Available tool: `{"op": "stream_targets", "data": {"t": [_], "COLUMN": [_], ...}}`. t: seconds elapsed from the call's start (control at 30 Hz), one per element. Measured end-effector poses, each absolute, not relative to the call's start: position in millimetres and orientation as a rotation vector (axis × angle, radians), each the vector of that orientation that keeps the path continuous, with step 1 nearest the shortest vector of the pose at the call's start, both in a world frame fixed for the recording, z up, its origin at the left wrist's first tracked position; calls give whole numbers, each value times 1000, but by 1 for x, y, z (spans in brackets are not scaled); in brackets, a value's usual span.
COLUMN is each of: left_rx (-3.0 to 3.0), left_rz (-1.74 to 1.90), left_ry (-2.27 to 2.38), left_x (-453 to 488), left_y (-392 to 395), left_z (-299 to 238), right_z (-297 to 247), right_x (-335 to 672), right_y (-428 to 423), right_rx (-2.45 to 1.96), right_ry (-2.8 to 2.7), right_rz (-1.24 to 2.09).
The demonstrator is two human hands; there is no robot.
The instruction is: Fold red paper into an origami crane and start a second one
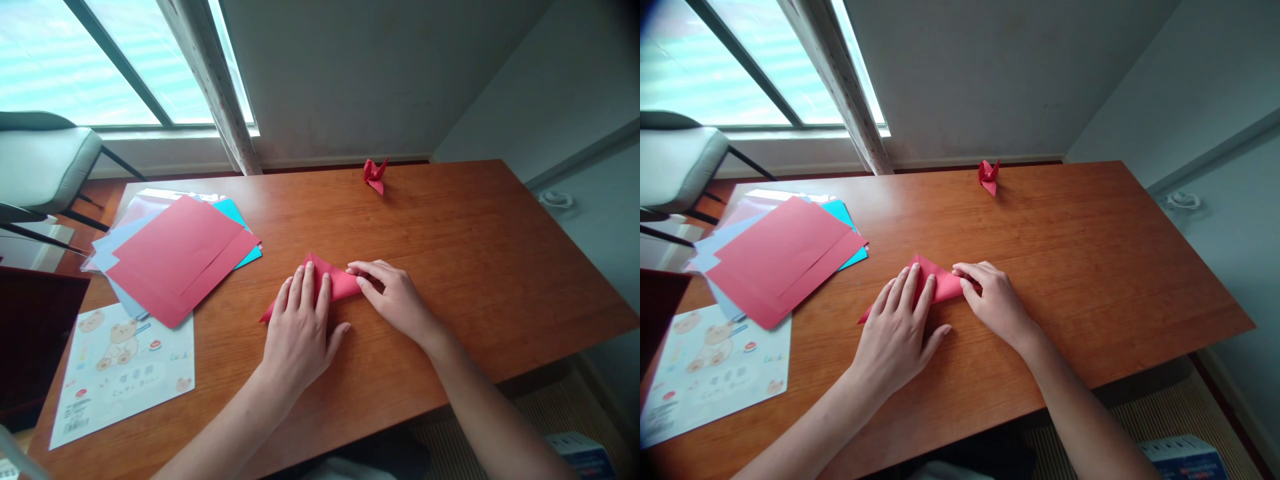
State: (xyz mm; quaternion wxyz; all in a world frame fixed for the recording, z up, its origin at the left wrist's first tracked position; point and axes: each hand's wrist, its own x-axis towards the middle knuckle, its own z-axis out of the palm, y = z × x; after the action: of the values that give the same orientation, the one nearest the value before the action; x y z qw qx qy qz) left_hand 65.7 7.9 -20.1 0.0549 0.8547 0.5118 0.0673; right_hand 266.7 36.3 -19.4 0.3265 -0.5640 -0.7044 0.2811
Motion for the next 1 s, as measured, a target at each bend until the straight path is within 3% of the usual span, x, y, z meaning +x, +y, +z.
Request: {"op": "stream_targets", "data": {"t": [0.57,1.0], "left_rx": [2585,2575], "left_rz": [245,250], "left_ry": [1554,1557], "left_x": [65,65], "left_y": [7,7], "left_z": [-21,-21], "right_z": [-19,-24], "right_x": [266,258], "right_y": [40,44], "right_rx": [-1585,-1582], "right_ry": [-1716,-1849], "right_rz": [891,726]}}
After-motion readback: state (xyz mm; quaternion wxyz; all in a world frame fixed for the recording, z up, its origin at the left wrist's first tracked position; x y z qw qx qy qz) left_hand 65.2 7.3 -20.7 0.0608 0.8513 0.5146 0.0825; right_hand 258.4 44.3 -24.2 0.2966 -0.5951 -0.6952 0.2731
